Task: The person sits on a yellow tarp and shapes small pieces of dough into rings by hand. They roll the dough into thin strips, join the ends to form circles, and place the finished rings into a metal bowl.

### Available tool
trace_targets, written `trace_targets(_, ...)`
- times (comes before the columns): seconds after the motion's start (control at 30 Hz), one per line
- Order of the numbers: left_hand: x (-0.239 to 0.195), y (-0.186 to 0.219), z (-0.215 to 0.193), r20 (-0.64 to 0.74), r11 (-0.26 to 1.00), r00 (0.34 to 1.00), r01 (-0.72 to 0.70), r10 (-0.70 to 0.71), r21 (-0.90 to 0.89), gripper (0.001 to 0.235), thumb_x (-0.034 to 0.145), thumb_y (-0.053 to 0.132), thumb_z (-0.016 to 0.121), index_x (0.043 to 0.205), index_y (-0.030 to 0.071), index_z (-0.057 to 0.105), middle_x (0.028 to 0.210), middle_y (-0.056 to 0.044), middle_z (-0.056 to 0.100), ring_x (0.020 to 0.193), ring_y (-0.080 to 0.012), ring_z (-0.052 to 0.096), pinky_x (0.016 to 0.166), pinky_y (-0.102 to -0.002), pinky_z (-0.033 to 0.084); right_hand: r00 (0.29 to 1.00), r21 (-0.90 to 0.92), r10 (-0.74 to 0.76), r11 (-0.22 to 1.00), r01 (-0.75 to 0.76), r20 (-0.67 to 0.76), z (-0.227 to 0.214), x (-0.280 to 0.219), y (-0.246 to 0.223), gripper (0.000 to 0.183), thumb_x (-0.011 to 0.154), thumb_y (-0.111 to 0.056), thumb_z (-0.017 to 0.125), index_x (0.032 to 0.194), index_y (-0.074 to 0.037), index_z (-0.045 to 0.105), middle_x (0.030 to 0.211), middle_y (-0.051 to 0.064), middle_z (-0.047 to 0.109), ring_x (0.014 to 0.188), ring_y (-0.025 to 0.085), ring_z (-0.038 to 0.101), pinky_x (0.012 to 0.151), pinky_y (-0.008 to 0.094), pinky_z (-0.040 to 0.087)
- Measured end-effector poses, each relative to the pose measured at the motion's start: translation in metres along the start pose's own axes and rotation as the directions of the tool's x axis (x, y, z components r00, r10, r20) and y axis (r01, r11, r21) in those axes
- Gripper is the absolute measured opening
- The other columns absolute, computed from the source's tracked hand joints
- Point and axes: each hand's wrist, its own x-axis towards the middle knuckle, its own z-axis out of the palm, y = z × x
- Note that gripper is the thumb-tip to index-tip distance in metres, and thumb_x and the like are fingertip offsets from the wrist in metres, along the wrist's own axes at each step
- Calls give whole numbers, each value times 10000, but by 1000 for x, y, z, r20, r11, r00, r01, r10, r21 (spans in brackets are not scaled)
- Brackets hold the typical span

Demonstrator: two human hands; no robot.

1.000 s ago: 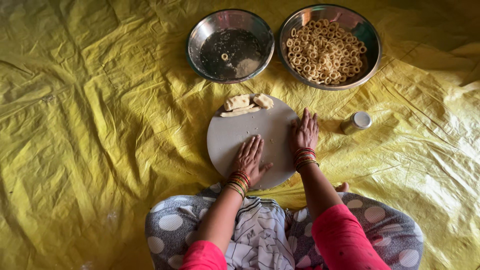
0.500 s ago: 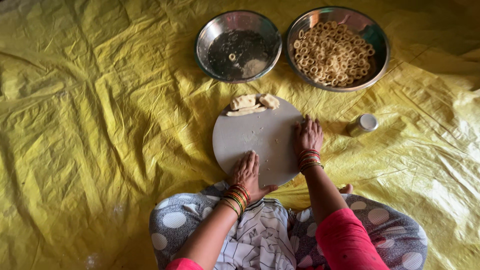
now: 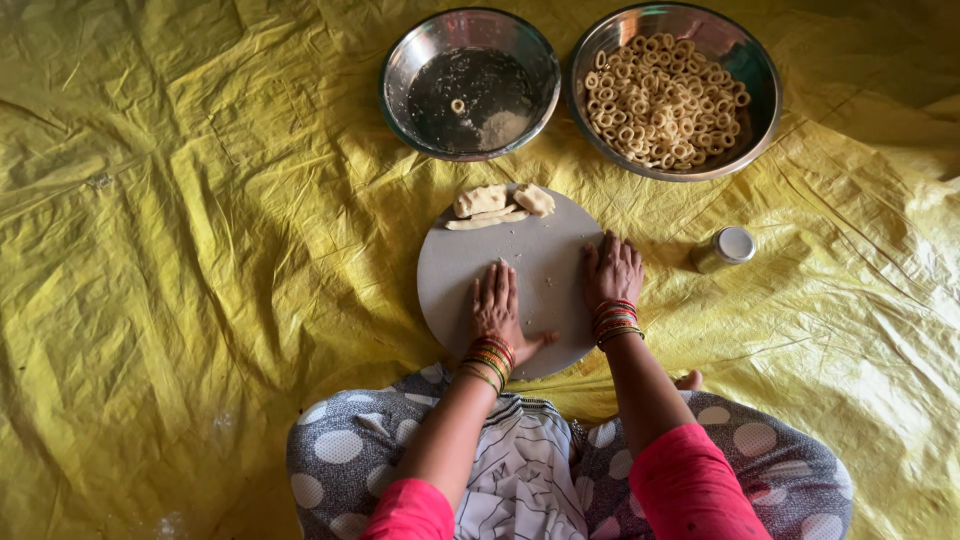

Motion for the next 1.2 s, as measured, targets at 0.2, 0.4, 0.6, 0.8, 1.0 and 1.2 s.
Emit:
trace_targets(0.2,14,9,-8,-11,997,998,64,-64,37,1396,686,932,536,1598,-25,84,1694,-195,40,1567,-338,0,1237,-531,-24,999,10,-26,1000,26,-37,2,2,-1,551,1045,-467,493,1413,-62,558,1368,228,611,1325,407,491,1103,537,367)
trace_targets(0.4,-10,-4,-31,-1,1000,1000,-17,17,-4,1290,744,941,462,1545,-50,263,1642,-225,222,1542,-339,157,1244,-498,77,1000,23,-5,1000,6,-29,3,5,2,563,1029,-475,482,1425,-80,552,1377,217,607,1337,389,489,1104,534,364)
trace_targets(0.6,-54,-7,-33,13,987,998,-61,64,-152,1220,808,918,417,1553,-40,291,1642,-240,271,1532,-361,240,1247,-475,159,1000,32,-14,999,15,-18,2,5,2,551,1059,-463,466,1436,-69,544,1386,221,603,1333,397,485,1120,533,356)
trace_targets(0.8,-50,-2,-23,-244,965,943,184,-227,-186,1100,965,823,319,1664,-6,136,1717,-264,176,1601,-371,176,1275,-572,90,999,46,-20,999,21,-25,4,2,3,548,1066,-448,454,1455,-69,528,1375,217,616,1327,394,491,1109,533,367)
trace_targets(1.0,-17,18,-33,116,995,989,98,-95,-23,1308,750,901,482,1622,73,-32,1689,-257,-33,1583,-356,-37,1216,-602,-56,999,0,-31,1000,31,-41,6,3,5,588,1055,-484,465,1482,-83,506,1372,215,611,1313,378,496,1082,514,374)
trace_targets(1.2,35,35,-16,-280,984,954,-145,111,-103,1054,897,682,541,1634,82,85,1697,-239,72,1587,-365,59,1224,-649,-26,999,26,-3,1000,4,-43,4,3,2,599,1049,-484,473,1496,-87,492,1374,211,606,1297,367,503,1067,501,369)
